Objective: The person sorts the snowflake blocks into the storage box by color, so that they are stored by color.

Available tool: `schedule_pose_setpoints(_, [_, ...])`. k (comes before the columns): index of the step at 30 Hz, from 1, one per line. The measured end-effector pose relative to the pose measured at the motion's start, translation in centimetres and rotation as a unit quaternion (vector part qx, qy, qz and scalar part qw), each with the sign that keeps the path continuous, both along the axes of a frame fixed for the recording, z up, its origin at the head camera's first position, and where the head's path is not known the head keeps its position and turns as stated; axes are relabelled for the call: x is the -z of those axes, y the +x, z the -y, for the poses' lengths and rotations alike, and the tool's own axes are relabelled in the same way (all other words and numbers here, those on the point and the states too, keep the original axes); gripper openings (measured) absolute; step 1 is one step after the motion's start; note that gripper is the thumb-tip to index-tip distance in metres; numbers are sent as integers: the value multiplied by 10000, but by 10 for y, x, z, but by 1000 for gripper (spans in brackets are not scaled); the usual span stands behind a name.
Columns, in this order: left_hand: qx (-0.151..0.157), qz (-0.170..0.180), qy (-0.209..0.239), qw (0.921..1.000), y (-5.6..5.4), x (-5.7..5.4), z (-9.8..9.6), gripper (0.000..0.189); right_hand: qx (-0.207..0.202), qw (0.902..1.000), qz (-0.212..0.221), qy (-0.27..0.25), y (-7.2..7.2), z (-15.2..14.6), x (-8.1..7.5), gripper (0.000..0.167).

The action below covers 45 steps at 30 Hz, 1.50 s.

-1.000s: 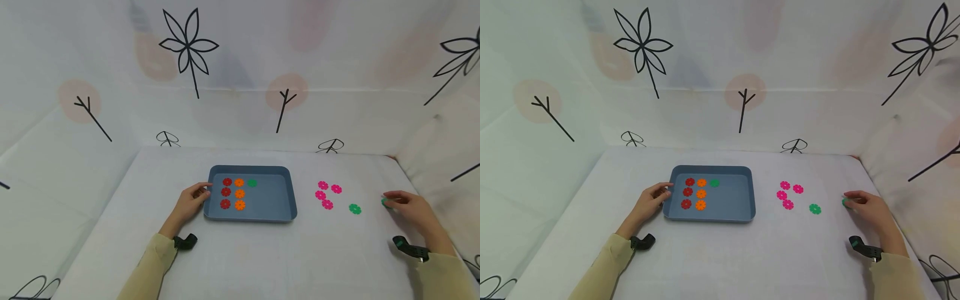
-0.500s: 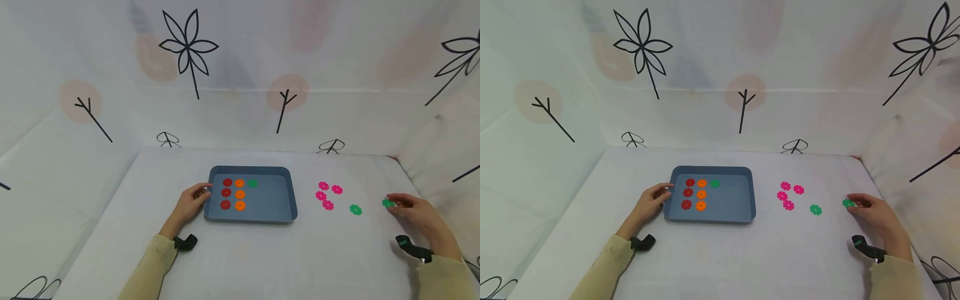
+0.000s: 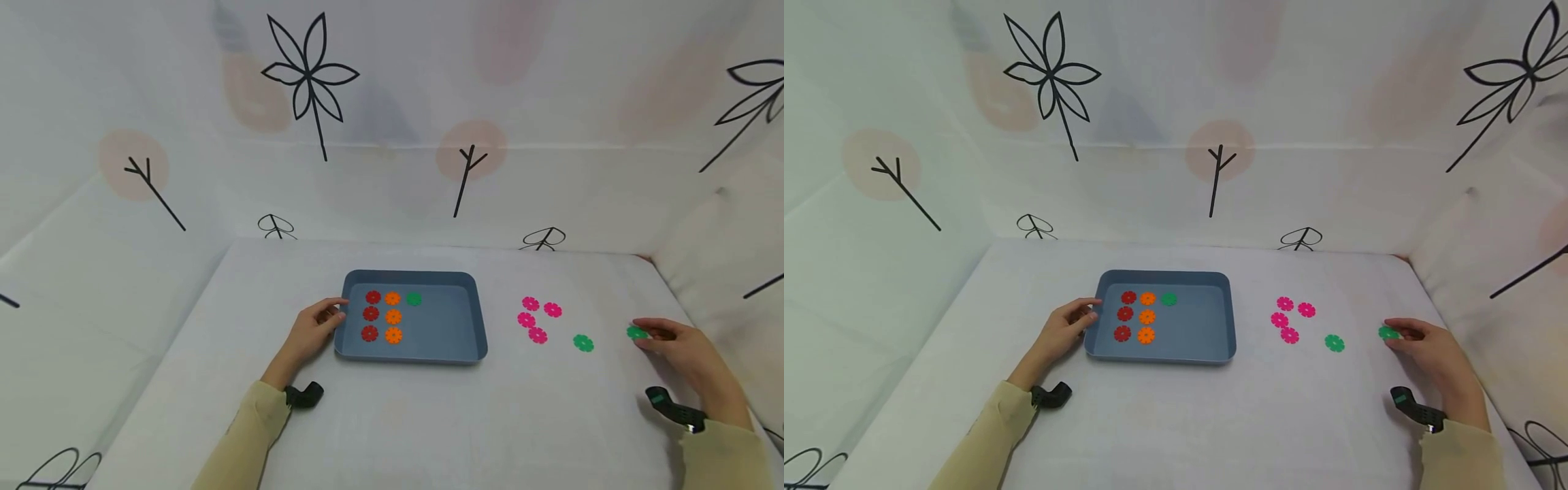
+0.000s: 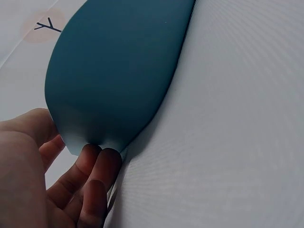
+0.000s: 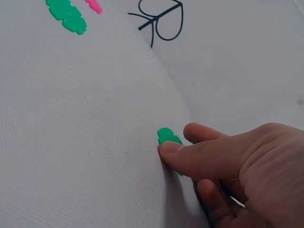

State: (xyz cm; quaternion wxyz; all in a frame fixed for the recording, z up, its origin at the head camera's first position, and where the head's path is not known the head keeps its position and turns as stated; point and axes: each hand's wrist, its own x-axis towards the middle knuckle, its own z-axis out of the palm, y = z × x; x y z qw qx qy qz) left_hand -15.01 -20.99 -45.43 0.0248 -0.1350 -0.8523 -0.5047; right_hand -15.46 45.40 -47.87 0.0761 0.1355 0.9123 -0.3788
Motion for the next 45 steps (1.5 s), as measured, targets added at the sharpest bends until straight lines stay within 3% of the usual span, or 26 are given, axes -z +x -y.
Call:
schedule_pose_setpoints(8, [28,-11,-16,10000,-1,-1,0,31,21,9998,-102,153,2,4,0,78])
schedule_pose_setpoints(15, [7,33,-22,10000,0,0,1,31,294,9992,159,-229,2,4,3,83])
schedule_pose_setpoints(22, [13,-33,-59,10000,1,1,2,31,355,9985,176,-378,2,6,1,78])
schedule_pose_setpoints(33, [6,-83,-95,9999,-1,2,5,31,523,9970,269,-503,-2,5,10,77])
schedule_pose_setpoints(41, [38,-77,-8,10000,-1,1,2,30,145,9995,-281,80,-3,20,-9,69])
schedule_pose_setpoints(45, [54,-51,17,10000,-1,0,0,31,64,9978,-648,96,-7,34,-16,61])
